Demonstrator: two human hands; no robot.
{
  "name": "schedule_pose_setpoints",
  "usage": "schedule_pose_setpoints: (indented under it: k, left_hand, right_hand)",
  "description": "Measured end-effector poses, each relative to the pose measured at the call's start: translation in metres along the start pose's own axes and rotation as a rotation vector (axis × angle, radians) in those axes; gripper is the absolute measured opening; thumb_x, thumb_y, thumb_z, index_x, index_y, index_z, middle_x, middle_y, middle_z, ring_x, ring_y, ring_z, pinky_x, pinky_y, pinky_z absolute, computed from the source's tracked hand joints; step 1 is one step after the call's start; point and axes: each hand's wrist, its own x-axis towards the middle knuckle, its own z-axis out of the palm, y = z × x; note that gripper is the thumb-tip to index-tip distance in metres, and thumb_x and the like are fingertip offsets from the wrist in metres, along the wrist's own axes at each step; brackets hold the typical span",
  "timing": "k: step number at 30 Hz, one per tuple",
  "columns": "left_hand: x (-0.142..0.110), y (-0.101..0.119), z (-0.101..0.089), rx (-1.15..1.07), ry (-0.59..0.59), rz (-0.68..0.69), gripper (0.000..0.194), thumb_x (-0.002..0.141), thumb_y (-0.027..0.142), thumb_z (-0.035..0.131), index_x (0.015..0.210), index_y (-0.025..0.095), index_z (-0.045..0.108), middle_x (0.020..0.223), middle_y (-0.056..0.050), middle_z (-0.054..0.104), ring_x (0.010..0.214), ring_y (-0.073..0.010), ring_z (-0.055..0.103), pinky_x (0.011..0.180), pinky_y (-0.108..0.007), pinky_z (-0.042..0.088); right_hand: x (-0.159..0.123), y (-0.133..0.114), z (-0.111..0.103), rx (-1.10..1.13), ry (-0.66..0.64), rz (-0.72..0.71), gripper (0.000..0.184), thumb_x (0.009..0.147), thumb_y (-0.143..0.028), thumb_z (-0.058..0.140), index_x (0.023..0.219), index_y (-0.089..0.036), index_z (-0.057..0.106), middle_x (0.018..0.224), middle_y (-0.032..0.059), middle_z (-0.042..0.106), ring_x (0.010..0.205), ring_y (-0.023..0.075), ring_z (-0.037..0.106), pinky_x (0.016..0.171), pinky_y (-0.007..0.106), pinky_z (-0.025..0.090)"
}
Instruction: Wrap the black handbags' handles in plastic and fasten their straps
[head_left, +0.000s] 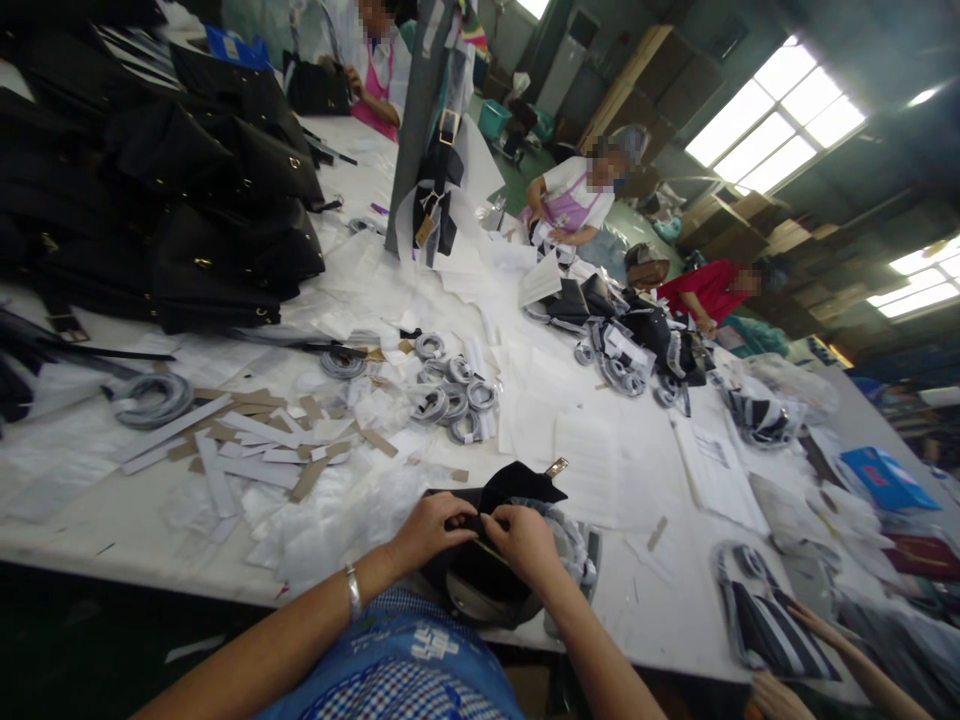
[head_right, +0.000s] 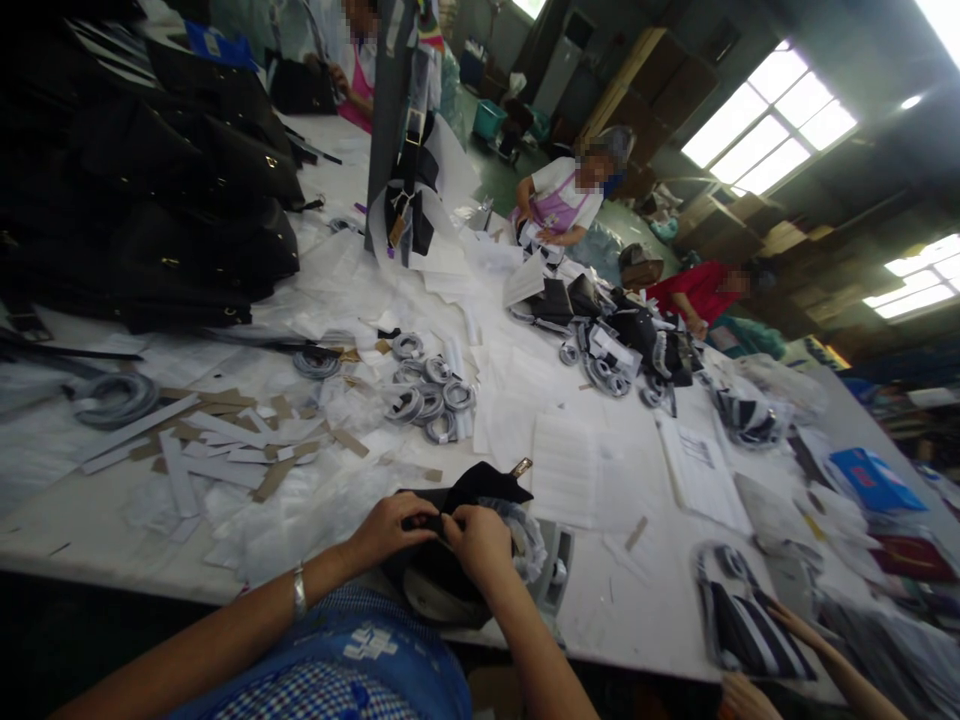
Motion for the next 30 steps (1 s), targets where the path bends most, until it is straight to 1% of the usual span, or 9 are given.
schedule_pose_setpoints:
  k: [5, 9, 13, 15, 17, 23, 26, 30]
  left_hand:
    - [0.003, 0.002, -0.001, -0.005, -0.001, -0.006, 0.021, 0.075, 0.024, 0.074, 0.095, 0.018, 0.075, 0.083, -0.004, 0.073, 0.076, -0.0188, 0.066, 0.072, -0.027, 0.050]
    - [0.005, 0.000, 0.004, -0.023, 0.022, -0.026, 0.023, 0.076, 0.023, 0.072, 0.099, 0.017, 0.073, 0.086, -0.005, 0.071, 0.078, -0.0186, 0.065, 0.075, -0.028, 0.051]
    - [0.002, -0.005, 0.010, -0.063, 0.026, -0.041, 0.035, 0.075, 0.026, 0.074, 0.109, 0.019, 0.068, 0.090, -0.003, 0.070, 0.076, -0.0161, 0.064, 0.073, -0.027, 0.053]
    - [0.001, -0.006, 0.011, -0.082, 0.019, -0.044, 0.036, 0.074, 0.026, 0.075, 0.108, 0.019, 0.067, 0.090, -0.002, 0.070, 0.075, -0.0155, 0.065, 0.072, -0.026, 0.054]
    - [0.000, -0.006, 0.011, -0.091, 0.024, -0.051, 0.033, 0.074, 0.025, 0.075, 0.105, 0.018, 0.067, 0.089, -0.002, 0.070, 0.076, -0.0157, 0.065, 0.071, -0.026, 0.054]
    - [-0.002, -0.005, 0.011, -0.087, 0.052, -0.066, 0.031, 0.079, 0.025, 0.070, 0.109, 0.019, 0.067, 0.091, -0.003, 0.071, 0.078, -0.0161, 0.066, 0.072, -0.025, 0.053]
    - [-0.005, -0.006, 0.012, -0.077, 0.035, -0.051, 0.029, 0.079, 0.026, 0.071, 0.107, 0.020, 0.069, 0.089, -0.003, 0.070, 0.078, -0.0159, 0.066, 0.074, -0.027, 0.054]
    - [-0.007, -0.006, 0.012, -0.058, 0.009, -0.021, 0.026, 0.078, 0.024, 0.072, 0.103, 0.020, 0.070, 0.088, -0.002, 0.070, 0.079, -0.0164, 0.066, 0.076, -0.027, 0.053]
  right_hand:
    - [-0.001, 0.003, 0.004, 0.050, 0.026, -0.018, 0.028, 0.091, -0.037, 0.055, 0.077, -0.024, 0.076, 0.071, 0.0002, 0.075, 0.068, 0.0161, 0.067, 0.055, 0.024, 0.032]
    - [-0.008, 0.001, 0.008, 0.043, 0.114, -0.002, 0.028, 0.093, -0.037, 0.052, 0.080, -0.024, 0.074, 0.077, 0.0018, 0.075, 0.073, 0.0178, 0.068, 0.057, 0.025, 0.033]
    - [-0.014, -0.001, 0.014, 0.019, 0.196, 0.016, 0.029, 0.095, -0.034, 0.049, 0.081, -0.021, 0.070, 0.081, 0.0037, 0.073, 0.074, 0.0180, 0.067, 0.059, 0.025, 0.032]
    - [-0.016, -0.002, 0.016, 0.017, 0.216, 0.016, 0.030, 0.096, -0.034, 0.046, 0.082, -0.021, 0.069, 0.082, 0.0039, 0.072, 0.075, 0.0175, 0.066, 0.061, 0.025, 0.033]
    - [-0.018, -0.002, 0.019, 0.019, 0.221, 0.013, 0.031, 0.097, -0.034, 0.046, 0.081, -0.021, 0.069, 0.082, 0.0038, 0.072, 0.075, 0.0173, 0.066, 0.061, 0.025, 0.033]
    - [-0.019, 0.004, 0.022, 0.041, 0.172, 0.015, 0.030, 0.096, -0.034, 0.047, 0.081, -0.022, 0.071, 0.082, 0.0039, 0.074, 0.075, 0.0178, 0.067, 0.060, 0.025, 0.034]
    - [-0.015, 0.009, 0.019, 0.059, 0.103, -0.003, 0.028, 0.094, -0.035, 0.051, 0.081, -0.022, 0.073, 0.078, 0.0025, 0.075, 0.072, 0.0173, 0.068, 0.058, 0.024, 0.035]
    - [-0.007, 0.012, 0.009, 0.070, -0.003, -0.059, 0.026, 0.090, -0.033, 0.056, 0.076, -0.023, 0.075, 0.071, 0.0001, 0.075, 0.066, 0.0152, 0.067, 0.056, 0.023, 0.035]
